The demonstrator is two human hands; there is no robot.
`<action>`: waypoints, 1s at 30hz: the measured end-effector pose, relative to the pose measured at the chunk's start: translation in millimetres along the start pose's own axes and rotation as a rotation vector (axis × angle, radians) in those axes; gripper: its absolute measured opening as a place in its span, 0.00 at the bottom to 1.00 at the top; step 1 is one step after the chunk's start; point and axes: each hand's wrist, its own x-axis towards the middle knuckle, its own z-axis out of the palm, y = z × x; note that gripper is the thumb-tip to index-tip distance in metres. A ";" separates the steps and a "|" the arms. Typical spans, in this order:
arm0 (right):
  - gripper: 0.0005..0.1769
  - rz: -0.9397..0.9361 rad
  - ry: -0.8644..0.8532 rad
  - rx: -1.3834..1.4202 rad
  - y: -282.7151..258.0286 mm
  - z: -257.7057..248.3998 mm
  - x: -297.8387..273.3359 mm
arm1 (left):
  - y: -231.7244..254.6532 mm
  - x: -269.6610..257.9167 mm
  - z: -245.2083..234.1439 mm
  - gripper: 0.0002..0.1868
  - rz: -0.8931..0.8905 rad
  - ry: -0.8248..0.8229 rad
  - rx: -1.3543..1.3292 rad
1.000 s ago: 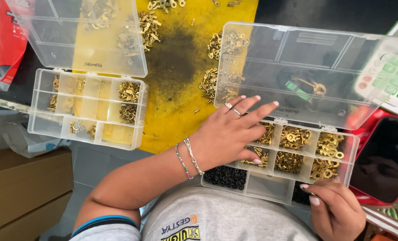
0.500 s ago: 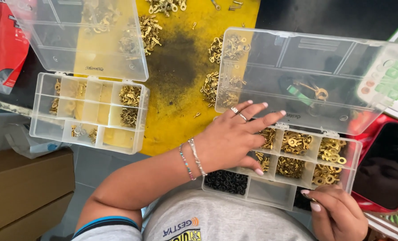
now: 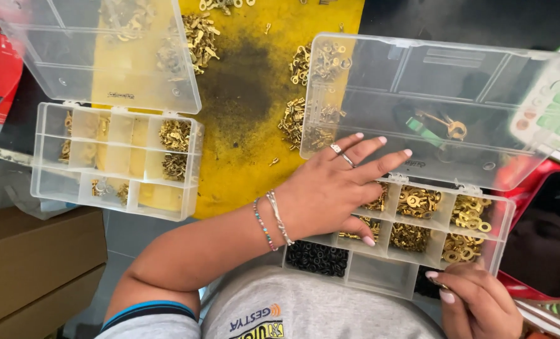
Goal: The person sorts small metal hardware pieces, including brass and black fasteners, from a yellow mat into compartments of a clear plastic organizer box. They pick up items by hand and place them into specific sections, occasionally handling a small tool or fastener.
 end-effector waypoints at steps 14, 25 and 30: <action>0.11 0.020 0.000 0.021 2.3 -0.3 -1.3 | -6.0 -4.5 -9.9 0.38 0.016 0.051 0.051; 0.11 0.018 -0.011 0.003 -7.0 -0.9 6.4 | 1.3 -3.7 -16.0 0.17 -0.021 0.123 0.091; 0.10 0.003 0.002 0.000 -3.9 -0.1 5.4 | 11.0 4.1 -3.9 0.13 -0.061 0.210 0.041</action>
